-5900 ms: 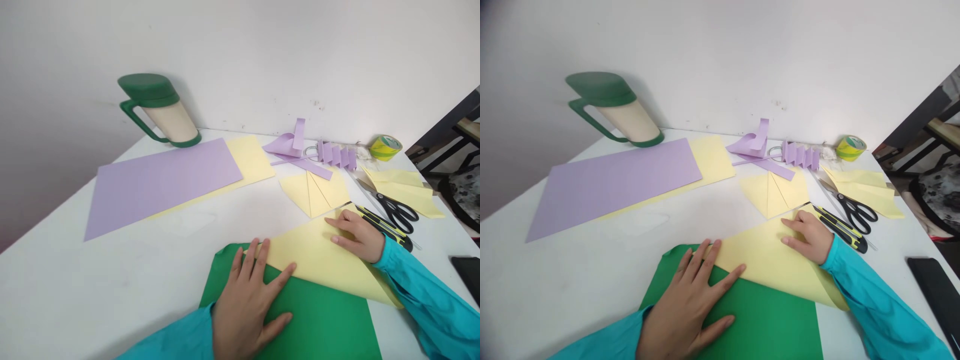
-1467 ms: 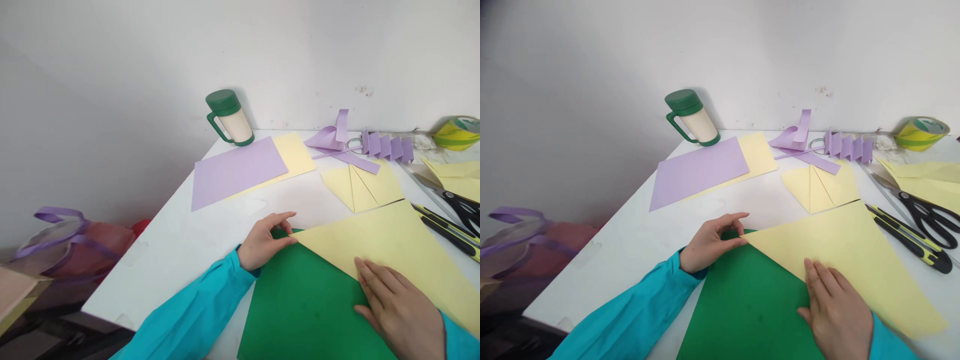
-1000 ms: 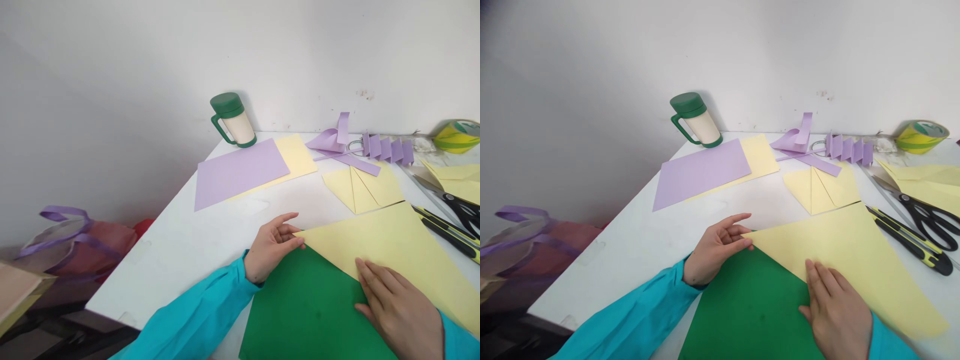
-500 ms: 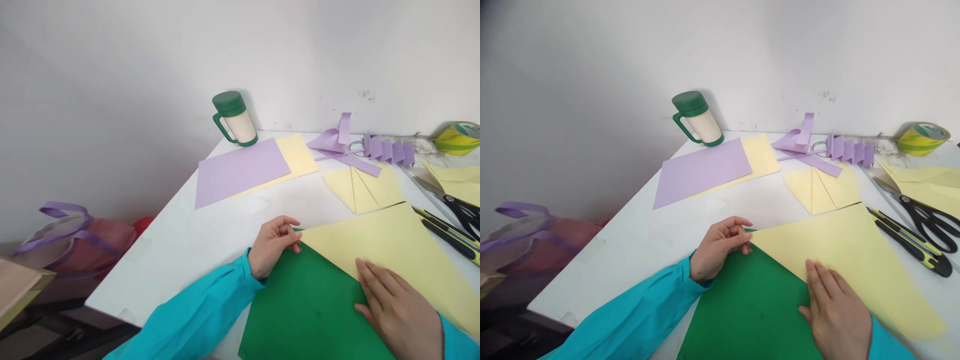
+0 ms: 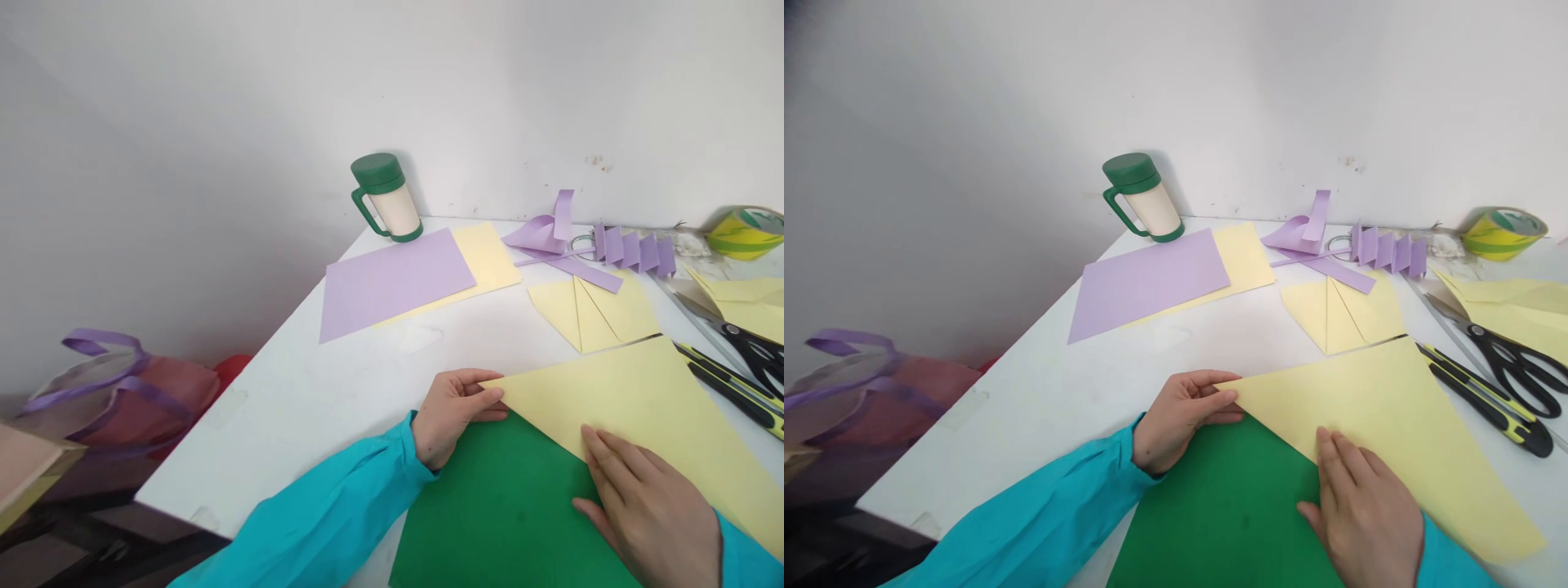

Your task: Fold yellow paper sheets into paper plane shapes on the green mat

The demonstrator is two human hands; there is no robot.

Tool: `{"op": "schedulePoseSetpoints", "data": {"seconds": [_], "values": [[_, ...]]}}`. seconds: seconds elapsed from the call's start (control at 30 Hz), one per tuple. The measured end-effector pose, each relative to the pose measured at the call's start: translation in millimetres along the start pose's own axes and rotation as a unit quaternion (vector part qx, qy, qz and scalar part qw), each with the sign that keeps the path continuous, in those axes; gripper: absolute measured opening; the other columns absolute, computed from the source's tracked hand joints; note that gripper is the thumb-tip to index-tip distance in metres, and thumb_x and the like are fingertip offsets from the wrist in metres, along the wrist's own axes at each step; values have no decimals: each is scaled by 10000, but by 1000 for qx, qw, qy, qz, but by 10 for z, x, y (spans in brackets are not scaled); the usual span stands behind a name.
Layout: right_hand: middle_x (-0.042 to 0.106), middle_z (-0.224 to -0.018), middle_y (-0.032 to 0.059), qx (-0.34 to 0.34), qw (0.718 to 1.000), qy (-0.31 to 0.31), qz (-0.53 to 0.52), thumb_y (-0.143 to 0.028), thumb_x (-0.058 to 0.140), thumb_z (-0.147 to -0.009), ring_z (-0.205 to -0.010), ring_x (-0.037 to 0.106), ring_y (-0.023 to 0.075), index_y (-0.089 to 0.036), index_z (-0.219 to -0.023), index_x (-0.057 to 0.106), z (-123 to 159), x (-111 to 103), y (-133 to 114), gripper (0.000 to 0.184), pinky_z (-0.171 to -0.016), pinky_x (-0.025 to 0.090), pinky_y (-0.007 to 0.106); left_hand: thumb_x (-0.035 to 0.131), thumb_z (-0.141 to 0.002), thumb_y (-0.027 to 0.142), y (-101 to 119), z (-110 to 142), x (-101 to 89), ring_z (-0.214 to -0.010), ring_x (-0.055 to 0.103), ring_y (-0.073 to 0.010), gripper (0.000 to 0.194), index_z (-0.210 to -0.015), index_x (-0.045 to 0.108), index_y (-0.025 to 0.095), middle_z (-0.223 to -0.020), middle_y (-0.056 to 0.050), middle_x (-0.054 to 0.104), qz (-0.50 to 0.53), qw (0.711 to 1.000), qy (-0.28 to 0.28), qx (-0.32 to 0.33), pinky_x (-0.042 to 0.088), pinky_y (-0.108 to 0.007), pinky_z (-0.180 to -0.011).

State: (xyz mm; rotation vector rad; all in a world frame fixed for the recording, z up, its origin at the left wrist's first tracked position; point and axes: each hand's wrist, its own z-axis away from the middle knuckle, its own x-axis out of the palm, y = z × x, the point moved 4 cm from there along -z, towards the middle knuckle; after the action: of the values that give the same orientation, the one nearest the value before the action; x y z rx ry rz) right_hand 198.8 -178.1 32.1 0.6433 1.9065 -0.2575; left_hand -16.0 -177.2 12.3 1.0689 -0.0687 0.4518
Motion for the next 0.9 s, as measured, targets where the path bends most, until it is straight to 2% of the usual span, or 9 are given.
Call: {"op": "schedulePoseSetpoints", "data": {"seconds": [0.2, 0.33, 0.4, 0.47, 0.57, 0.63, 0.67, 0.77, 0.9], "values": [[735, -899, 89, -22, 999, -2, -37, -307, 347, -984, -799, 638, 215, -130, -825, 731, -94, -28, 126, 452, -706, 470, 357, 887, -507, 375, -21, 49, 68, -710, 700, -203, 444, -805, 708, 99, -758, -91, 734, 41, 999, -8, -10, 579, -304, -675], [726, -844, 54, -26, 995, -40, -86, -352, 326, -990, -725, 635, 185, -170, -934, 702, -221, -131, 229, 422, -660, 482, 336, 873, -523, 393, 24, 54, 56, -689, 684, -182, 369, -707, 692, 129, -722, -58, 726, 23, 998, 9, 58, 569, -292, -670], [720, -864, 62, -29, 995, -45, -89, -352, 320, -990, -765, 639, 197, -162, -1010, 677, -344, -214, 223, 405, -684, 492, 351, 856, -550, 407, 55, 61, 47, -660, 674, -169, 340, -680, 692, 138, -687, -41, 715, -5, 995, 18, 100, 559, -283, -668], [710, -966, 81, -27, 995, -22, -93, -325, 349, -981, -887, 633, 221, -151, -1078, 650, -517, -272, 177, 361, -762, 493, 377, 841, -574, 415, 69, 72, 51, -637, 667, -164, 322, -668, 695, 144, -663, -33, 708, -23, 992, 16, 119, 552, -278, -661], [668, -1117, 111, -29, 989, 6, -147, -299, 391, -969, -1071, 576, 237, -127, -1145, 612, -820, -202, 88, 331, -901, 455, 397, 819, -607, 435, 85, 96, 78, -643, 667, -175, 321, -668, 705, 141, -667, -45, 712, -43, 990, -7, 134, 551, -291, -669], [684, -1058, 103, -24, 980, 2, -196, -309, 413, -964, -1065, 579, 239, -141, -1069, 637, -997, -68, 75, 300, -953, 411, 436, 804, -626, 449, 96, 112, 93, -667, 671, -188, 330, -688, 719, 136, -687, -55, 718, -48, 989, -24, 139, 557, -310, -696], [702, -926, 71, -8, 974, -15, -224, -336, 445, -953, -975, 608, 225, -171, -952, 661, -1065, 11, 95, 272, -954, 400, 449, 800, -632, 454, 100, 118, 94, -681, 673, -193, 334, -699, 724, 135, -697, -57, 720, -46, 989, -28, 137, 560, -320, -711], [655, -685, 9, 26, 952, -79, -296, -431, 543, -894, -738, 602, 176, -203, -723, 639, -1172, 186, 181, 300, -818, 441, 384, 787, -648, 461, 106, 123, 84, -694, 670, -198, 336, -726, 733, 138, -702, -54, 716, -26, 992, -36, 120, 566, -342, -731], [644, -639, -6, 59, 922, -96, -371, -468, 570, -866, -652, 581, 146, -203, -670, 624, -1189, 219, 284, 334, -698, 434, 312, 782, -659, 434, 111, 124, 87, -712, 655, -188, 307, -774, 750, 151, -712, -44, 708, -10, 991, -59, 118, 574, -334, -718]]}}
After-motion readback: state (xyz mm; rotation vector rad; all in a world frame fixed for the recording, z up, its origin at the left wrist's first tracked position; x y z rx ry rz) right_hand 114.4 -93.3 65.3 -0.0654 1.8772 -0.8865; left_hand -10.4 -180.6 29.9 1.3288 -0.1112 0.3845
